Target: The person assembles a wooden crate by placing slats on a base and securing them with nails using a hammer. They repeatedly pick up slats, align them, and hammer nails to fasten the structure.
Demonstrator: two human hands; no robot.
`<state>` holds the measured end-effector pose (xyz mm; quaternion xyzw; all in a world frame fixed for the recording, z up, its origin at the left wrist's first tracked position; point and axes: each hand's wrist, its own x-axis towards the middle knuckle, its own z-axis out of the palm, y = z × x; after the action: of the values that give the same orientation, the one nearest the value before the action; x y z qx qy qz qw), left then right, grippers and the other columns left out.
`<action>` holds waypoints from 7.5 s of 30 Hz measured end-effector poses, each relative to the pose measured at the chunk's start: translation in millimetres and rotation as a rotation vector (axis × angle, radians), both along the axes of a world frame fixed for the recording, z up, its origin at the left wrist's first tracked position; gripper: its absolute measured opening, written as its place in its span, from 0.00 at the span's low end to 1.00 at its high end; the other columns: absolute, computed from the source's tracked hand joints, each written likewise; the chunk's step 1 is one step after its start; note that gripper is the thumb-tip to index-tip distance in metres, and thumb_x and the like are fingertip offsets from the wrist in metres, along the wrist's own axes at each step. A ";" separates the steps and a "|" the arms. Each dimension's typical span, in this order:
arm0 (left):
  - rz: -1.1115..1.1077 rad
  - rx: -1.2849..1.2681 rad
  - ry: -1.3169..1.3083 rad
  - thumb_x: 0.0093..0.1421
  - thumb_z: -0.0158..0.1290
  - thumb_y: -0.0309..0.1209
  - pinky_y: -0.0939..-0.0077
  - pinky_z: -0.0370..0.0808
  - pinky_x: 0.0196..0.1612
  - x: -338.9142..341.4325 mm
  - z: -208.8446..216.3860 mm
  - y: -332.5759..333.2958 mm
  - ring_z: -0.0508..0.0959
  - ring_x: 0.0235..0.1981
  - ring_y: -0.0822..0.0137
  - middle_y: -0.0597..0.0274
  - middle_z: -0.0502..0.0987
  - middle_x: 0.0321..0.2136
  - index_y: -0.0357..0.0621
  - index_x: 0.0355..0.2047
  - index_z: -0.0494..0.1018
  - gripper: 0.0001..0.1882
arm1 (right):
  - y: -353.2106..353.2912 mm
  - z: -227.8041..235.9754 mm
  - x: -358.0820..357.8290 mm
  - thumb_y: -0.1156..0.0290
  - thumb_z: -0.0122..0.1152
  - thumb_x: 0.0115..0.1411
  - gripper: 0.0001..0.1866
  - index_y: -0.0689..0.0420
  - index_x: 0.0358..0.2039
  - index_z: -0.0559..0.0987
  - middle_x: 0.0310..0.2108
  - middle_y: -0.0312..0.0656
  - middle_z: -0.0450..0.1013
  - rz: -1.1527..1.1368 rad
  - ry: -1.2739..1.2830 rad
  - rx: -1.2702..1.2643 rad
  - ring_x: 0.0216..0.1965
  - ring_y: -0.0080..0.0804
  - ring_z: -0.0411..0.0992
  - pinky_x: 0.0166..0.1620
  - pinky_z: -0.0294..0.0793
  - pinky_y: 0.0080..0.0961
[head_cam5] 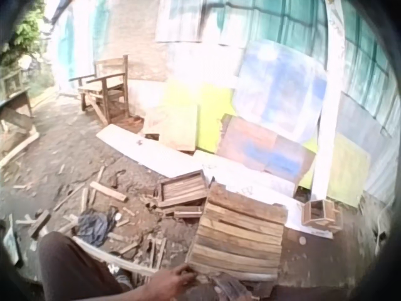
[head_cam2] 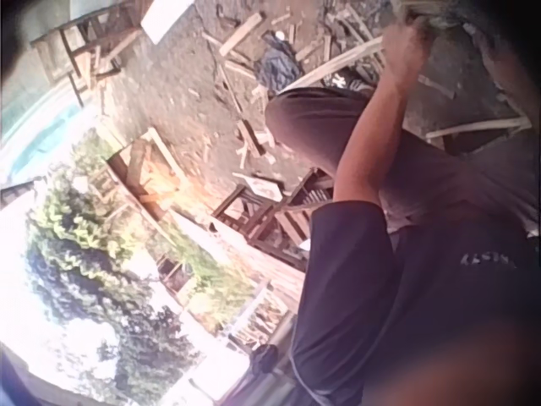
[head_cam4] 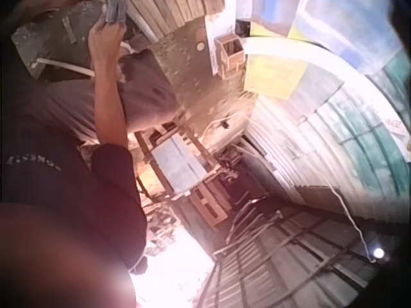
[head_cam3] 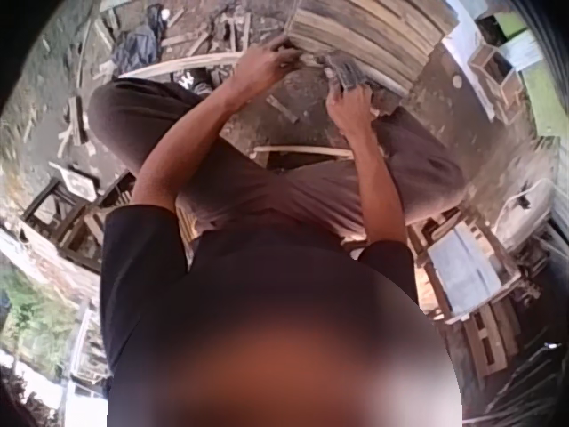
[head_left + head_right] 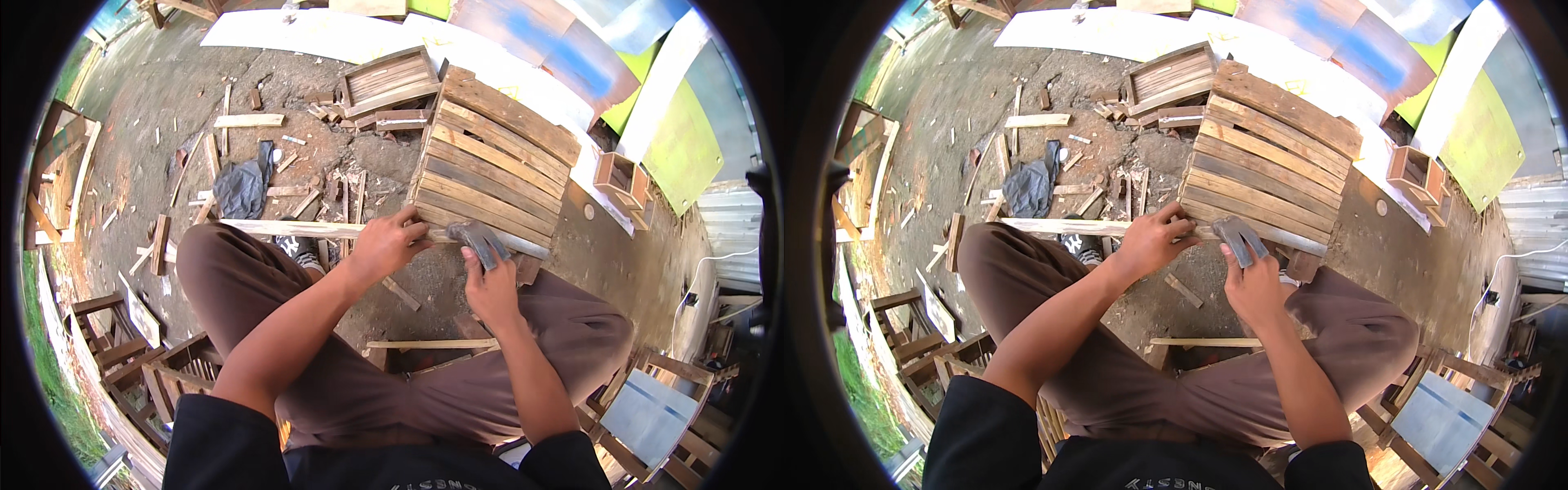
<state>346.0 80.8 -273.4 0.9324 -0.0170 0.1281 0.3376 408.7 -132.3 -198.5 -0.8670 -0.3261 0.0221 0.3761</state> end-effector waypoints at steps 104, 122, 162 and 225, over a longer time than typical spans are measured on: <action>-0.022 0.040 -0.155 0.54 0.70 0.36 0.64 0.77 0.39 0.8 -7.8 -1.0 0.82 0.35 0.59 0.62 0.76 0.36 0.46 0.38 0.80 0.15 | -4.0 24.1 57.3 0.58 0.55 0.76 0.17 0.61 0.47 0.80 0.22 0.36 0.74 -0.239 0.802 0.101 0.19 0.18 0.64 0.25 0.63 0.24; -0.045 0.052 -0.132 0.58 0.68 0.37 0.63 0.78 0.32 8.6 -4.4 3.0 0.82 0.30 0.59 0.64 0.77 0.34 0.47 0.34 0.81 0.10 | 0.1 21.9 58.3 0.55 0.55 0.76 0.21 0.62 0.52 0.77 0.23 0.39 0.73 -0.233 0.803 0.056 0.15 0.19 0.64 0.19 0.63 0.22; -0.253 -0.426 0.110 0.72 0.50 0.27 0.64 0.77 0.47 14.8 114.7 27.3 0.82 0.41 0.49 0.46 0.81 0.42 0.31 0.50 0.80 0.13 | -9.1 77.6 20.8 0.68 0.49 0.75 0.18 0.74 0.53 0.70 0.21 0.38 0.64 0.425 1.910 0.490 0.16 0.19 0.61 0.12 0.61 0.17; 0.262 -1.140 -0.097 0.80 0.38 0.47 0.74 0.76 0.34 18.4 101.3 91.1 0.76 0.28 0.71 0.60 0.77 0.30 0.38 0.64 0.71 0.27 | 8.3 62.7 -4.3 0.80 0.57 0.70 0.15 0.68 0.56 0.72 0.40 0.43 0.74 -0.030 0.886 0.355 0.18 0.18 0.66 0.18 0.69 0.20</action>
<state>364.4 171.9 -172.1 0.5910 0.1545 0.2004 0.7660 404.3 -124.0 -135.7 -0.7011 -0.1206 0.3280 0.6216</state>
